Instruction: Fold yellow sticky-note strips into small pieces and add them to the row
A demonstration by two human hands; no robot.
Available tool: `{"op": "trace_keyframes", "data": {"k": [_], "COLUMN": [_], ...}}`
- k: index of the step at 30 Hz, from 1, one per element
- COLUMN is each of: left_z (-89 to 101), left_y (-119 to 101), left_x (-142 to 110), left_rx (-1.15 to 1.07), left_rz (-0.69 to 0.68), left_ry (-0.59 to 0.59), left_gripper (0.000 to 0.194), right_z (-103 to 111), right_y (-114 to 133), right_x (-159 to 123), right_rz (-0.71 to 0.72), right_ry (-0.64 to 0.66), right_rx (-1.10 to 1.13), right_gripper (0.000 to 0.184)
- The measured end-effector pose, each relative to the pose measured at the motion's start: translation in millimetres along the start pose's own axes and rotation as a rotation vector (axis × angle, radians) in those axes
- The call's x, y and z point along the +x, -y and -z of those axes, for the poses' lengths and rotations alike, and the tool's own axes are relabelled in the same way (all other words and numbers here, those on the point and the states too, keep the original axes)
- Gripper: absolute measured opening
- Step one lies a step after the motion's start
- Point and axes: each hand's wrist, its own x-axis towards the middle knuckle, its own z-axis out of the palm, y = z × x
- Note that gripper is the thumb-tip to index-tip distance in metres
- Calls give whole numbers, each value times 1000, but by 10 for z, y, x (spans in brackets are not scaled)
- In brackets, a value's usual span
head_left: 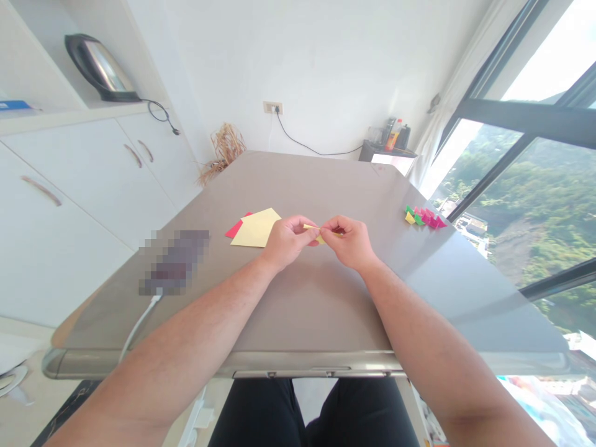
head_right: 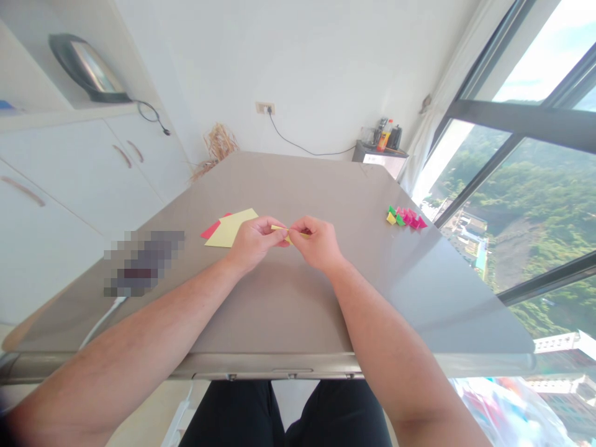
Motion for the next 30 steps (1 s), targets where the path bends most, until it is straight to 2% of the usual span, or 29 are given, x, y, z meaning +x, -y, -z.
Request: {"op": "trace_keyframes", "data": {"k": [6, 10, 14, 22, 30], "left_z": [11, 23, 35, 80, 104], "left_y": [10, -1, -30, -61, -37], "left_x": [23, 30, 30, 43, 55], "left_rx": [-26, 5, -15, -27, -73], "left_rz": [10, -10, 26, 89, 76], "left_ry": [-30, -63, -75, -27, 15], "left_gripper": [32, 27, 22, 22, 24], "right_z": [2, 1, 0, 28, 24], "right_y": [15, 16, 22, 17, 45], "right_x": [-13, -17, -19, -4, -16], "right_rz": [1, -14, -23, -59, -109], "right_ry": [5, 31, 50, 52, 58], "right_rx": [6, 33, 51, 62, 98], "right_gripper": [11, 12, 11, 12, 11]}}
